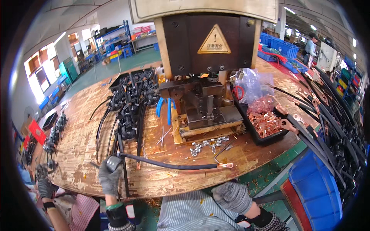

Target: Crimping metal connectors onto large electrical cables using an industrial assembly machine.

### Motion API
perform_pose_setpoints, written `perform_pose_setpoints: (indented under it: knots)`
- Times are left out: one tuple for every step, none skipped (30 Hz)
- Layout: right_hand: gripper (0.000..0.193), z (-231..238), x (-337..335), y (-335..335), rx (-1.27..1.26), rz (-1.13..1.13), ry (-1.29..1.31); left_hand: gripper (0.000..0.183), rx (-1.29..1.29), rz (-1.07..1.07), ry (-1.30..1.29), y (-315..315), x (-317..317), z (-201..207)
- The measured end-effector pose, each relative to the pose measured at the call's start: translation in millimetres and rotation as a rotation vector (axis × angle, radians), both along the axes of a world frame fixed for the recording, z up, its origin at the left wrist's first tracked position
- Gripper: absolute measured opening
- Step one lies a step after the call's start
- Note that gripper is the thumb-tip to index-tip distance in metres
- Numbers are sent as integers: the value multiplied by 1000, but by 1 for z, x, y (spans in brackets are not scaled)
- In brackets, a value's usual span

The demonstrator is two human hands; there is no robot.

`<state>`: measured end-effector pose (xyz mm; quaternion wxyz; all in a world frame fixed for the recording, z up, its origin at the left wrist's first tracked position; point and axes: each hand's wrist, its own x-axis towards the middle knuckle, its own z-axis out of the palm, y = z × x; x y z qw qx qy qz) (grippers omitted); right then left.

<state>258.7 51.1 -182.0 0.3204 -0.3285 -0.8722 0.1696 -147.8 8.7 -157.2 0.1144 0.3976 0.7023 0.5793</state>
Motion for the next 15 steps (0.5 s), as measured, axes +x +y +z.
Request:
perform_pose_setpoints:
  knots:
    - [20,4,-4,-3,9,-9,3,48,127,-60,-103,-6,7,10]
    - [21,11,-7,-8,-107,74,-74,47,180,-38,-37,-13,6,14]
    - [23,15,-13,-10,-223,162,-153,48,183,-48,2,-20,9,23]
    - [23,15,-18,-11,-217,161,-150,48,186,-60,41,-30,16,38]
    - [28,9,-26,-10,-206,261,-188,48,171,-12,62,-31,27,51]
    - [33,5,-36,-9,-195,361,-226,51,247,13,94,-34,39,59]
    - [39,7,-48,-5,-157,387,-140,49,275,37,84,-37,40,59]
    - [45,13,-64,0,-118,415,-57,47,304,64,73,-45,41,57]
    - [48,22,-77,5,-308,435,55,48,262,100,72,-52,44,58]
    - [52,29,-92,9,-499,461,162,50,219,145,70,-62,48,58]
    - [50,25,-110,16,-670,482,291,48,226,199,87,-66,55,57]
    - [49,22,-127,23,-839,498,423,48,232,192,92,-67,65,60]
    - [49,34,-139,20,-838,507,425,46,174,227,33,-73,72,62]
    - [45,55,-149,17,-951,513,690,44,117,260,-29,-78,74,61]
    - [43,72,-154,16,-1058,516,959,41,144,259,31,-84,63,44]
